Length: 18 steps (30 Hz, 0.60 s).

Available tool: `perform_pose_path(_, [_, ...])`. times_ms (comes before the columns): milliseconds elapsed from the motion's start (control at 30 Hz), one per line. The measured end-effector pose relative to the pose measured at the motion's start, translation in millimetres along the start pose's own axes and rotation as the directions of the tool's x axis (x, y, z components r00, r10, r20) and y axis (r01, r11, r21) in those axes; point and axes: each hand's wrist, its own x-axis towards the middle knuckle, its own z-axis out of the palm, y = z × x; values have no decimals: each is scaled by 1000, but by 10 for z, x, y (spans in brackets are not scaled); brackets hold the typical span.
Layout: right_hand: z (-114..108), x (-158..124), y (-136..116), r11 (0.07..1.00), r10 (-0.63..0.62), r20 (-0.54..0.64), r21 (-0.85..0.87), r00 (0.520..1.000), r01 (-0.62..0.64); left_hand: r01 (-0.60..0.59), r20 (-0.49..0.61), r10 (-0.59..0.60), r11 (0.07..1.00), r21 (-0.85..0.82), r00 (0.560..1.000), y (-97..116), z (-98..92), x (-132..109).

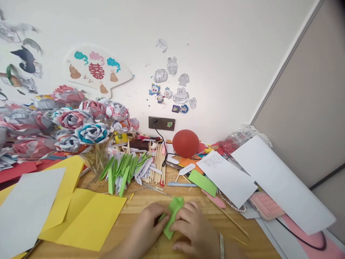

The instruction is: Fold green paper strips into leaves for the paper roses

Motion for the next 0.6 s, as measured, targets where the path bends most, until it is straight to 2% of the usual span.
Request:
perform_pose_path(133, [-22,-9,19,998,-31,-51,-60,998,28,76,16,-74,990,-120,997,-9,-23,12])
perform_pose_path(233, [-39,-28,79,996,-27,-69,-89,997,21,82,46,-77,990,-118,996,-52,-31,-1])
perform_pose_path(333, [-34,-41,132,994,-14,-71,-107,997,6,-87,43,89,995,-45,995,-72,-31,-21])
perform_pose_path(433, [-9,-43,156,997,-11,-56,-82,998,7,-248,35,246,964,94,969,-75,-40,-36])
perform_pose_path(600, [8,-39,162,999,-35,-26,-10,999,35,-306,123,282,913,270,951,-81,-92,-42])
